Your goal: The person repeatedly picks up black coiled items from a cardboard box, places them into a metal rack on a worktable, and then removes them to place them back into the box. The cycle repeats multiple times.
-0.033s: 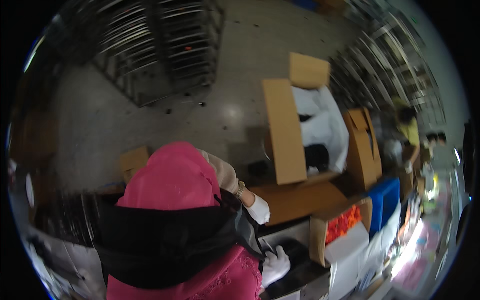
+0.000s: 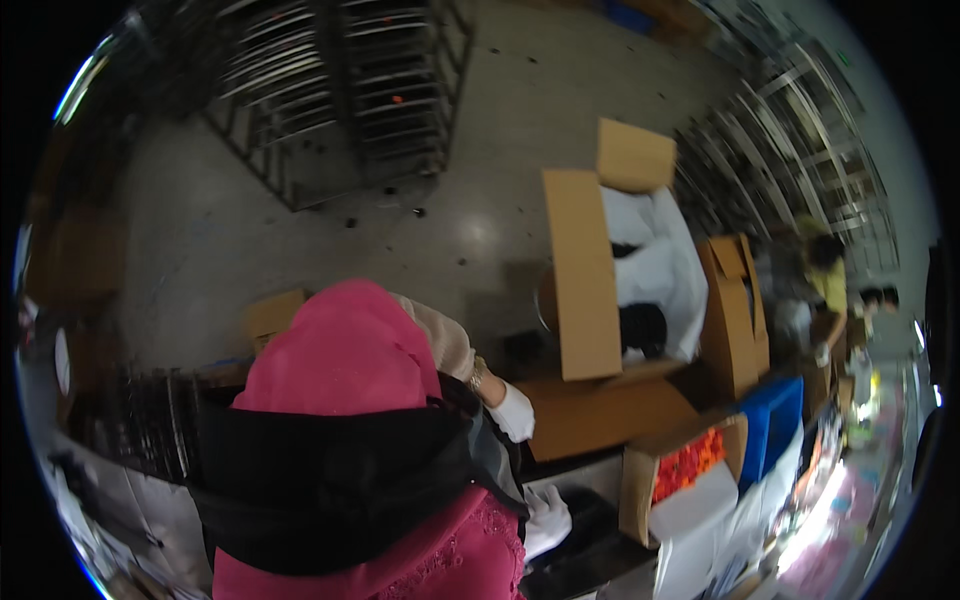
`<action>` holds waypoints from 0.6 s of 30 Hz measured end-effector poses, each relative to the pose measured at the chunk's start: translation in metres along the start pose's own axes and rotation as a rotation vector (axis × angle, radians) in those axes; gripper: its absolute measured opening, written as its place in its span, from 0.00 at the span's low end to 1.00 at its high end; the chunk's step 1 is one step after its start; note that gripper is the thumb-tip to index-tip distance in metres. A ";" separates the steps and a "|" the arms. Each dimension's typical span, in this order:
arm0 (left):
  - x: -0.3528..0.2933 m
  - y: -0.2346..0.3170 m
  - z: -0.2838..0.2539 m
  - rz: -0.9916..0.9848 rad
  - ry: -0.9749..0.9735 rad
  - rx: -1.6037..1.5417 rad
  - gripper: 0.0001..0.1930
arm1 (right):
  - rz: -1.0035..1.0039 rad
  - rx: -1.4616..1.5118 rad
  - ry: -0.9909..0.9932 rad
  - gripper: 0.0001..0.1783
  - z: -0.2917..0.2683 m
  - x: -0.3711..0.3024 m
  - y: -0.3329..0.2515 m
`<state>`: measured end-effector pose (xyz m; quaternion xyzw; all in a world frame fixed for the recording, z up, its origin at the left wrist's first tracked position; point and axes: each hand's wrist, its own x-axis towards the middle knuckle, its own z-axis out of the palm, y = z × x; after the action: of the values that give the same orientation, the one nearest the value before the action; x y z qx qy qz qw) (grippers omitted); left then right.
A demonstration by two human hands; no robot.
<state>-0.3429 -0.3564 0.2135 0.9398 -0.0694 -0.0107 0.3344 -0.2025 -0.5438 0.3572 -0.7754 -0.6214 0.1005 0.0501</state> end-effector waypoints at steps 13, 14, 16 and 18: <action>-0.484 -0.322 -0.004 -1.803 0.435 -0.388 0.25 | -0.159 0.116 -0.742 0.08 0.261 0.116 -0.199; -0.511 -0.345 -0.019 -1.910 0.532 -0.341 0.25 | -0.197 0.065 -0.788 0.08 0.270 0.123 -0.215; -0.559 -0.391 -0.051 -2.051 0.620 -0.017 0.18 | -0.228 0.009 -0.865 0.09 0.285 0.139 -0.247; -0.602 -0.429 -0.080 -2.190 0.730 0.165 0.13 | -0.246 -0.022 -0.936 0.10 0.293 0.152 -0.274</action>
<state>-0.8809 0.1055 -0.0104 0.4626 0.8824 -0.0180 0.0839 -0.4958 -0.3482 0.1124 -0.5682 -0.6652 0.4253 -0.2318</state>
